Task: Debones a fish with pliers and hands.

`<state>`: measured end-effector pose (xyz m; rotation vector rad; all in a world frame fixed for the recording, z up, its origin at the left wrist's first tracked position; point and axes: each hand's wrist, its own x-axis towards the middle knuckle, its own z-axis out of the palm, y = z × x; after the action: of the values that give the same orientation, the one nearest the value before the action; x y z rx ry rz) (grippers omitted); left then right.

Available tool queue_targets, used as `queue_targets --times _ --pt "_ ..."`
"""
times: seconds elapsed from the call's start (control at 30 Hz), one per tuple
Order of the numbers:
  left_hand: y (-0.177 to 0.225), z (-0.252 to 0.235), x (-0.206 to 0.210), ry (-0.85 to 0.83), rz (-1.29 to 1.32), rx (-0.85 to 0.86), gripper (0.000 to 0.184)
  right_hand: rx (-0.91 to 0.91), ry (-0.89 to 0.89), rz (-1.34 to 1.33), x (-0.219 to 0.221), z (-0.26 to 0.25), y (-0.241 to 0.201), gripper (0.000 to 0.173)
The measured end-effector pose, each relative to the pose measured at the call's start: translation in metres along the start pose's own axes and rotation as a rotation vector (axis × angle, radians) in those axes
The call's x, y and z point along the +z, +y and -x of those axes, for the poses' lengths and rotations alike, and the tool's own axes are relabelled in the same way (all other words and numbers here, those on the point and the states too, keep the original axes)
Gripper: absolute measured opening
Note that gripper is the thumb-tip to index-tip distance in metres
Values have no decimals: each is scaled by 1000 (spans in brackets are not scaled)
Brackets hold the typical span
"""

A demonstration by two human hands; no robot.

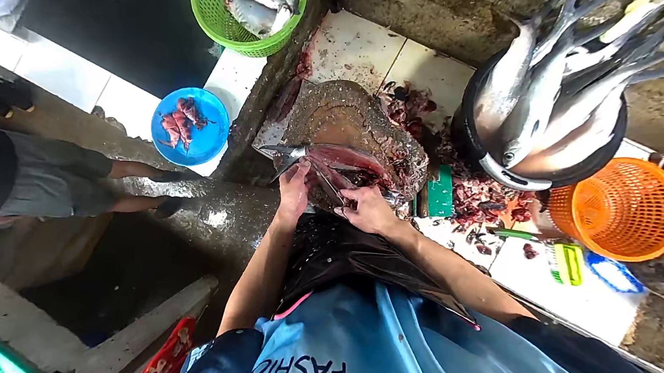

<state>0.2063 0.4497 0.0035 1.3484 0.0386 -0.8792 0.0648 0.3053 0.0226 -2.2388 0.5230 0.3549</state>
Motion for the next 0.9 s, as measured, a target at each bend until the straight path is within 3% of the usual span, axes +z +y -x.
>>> queue_targets --times 0.3,0.43,0.53,0.67,0.8,0.9 --pt "-5 -3 1 -71 -133 24 32 15 18 116 -8 -33 -20 28" --pt "3 -4 -2 -22 10 3 30 -76 319 47 -32 -34 -15 39" --pt "-3 -10 -7 28 46 -15 28 -61 159 -132 -43 -19 5 29" --pt "-3 -15 -8 24 50 -47 30 -70 -17 -174 -29 5 19 37" --pt "-6 -18 0 32 70 -33 31 -57 9 -198 -10 6 27 38" --pt "-18 -31 0 65 104 68 25 -106 47 -64 -4 1 18 30"
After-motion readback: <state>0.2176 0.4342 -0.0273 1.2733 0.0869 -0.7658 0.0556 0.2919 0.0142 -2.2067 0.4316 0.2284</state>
